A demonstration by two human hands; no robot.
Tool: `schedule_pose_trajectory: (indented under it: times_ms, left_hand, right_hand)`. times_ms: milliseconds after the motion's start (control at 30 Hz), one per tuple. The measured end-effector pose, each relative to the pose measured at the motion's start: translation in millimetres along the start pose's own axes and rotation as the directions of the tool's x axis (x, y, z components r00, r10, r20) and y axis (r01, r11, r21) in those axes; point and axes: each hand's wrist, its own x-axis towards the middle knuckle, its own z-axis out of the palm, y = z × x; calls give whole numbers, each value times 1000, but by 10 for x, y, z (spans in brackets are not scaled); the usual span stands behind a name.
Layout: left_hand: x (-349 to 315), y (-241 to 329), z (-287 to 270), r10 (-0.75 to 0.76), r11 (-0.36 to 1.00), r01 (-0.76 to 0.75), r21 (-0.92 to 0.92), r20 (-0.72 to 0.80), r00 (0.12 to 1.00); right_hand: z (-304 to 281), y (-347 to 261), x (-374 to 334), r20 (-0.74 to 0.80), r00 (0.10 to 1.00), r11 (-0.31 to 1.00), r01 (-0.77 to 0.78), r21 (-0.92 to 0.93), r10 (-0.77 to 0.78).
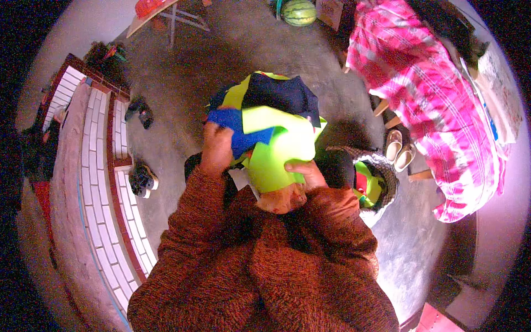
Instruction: The person sits on the floor and assembles a colorful paper decoration by hand. They fold and attach various colored paper pieces, including green, red, and blue, to a central structure, occasionally picking up additional pieces from a basket.
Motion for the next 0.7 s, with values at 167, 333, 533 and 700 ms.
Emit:
schedule_pose_trajectory:
  times_ms: [167,333,533,700]
  left_hand:
    - [532,450,37,-63,844,61,-533,14,998]
    - [668,-282,-295,-254,917,234,-322,-19,967]
    - [389,-856,-489,-335,765,347,-543,125,934]
    - [434,-976,-559,-223,903,221,-369,37,974]
  right_hand:
    - [259,-447,-221,86,990,986,119,-118,-110]
    - [-74,-744,-363,75,994,997,80,7,-80]
    - [-293,-607,-564,-74,972,972,214,-100,-222]
    - [317,-877,-530,-70,965,944,231,-235,-253]
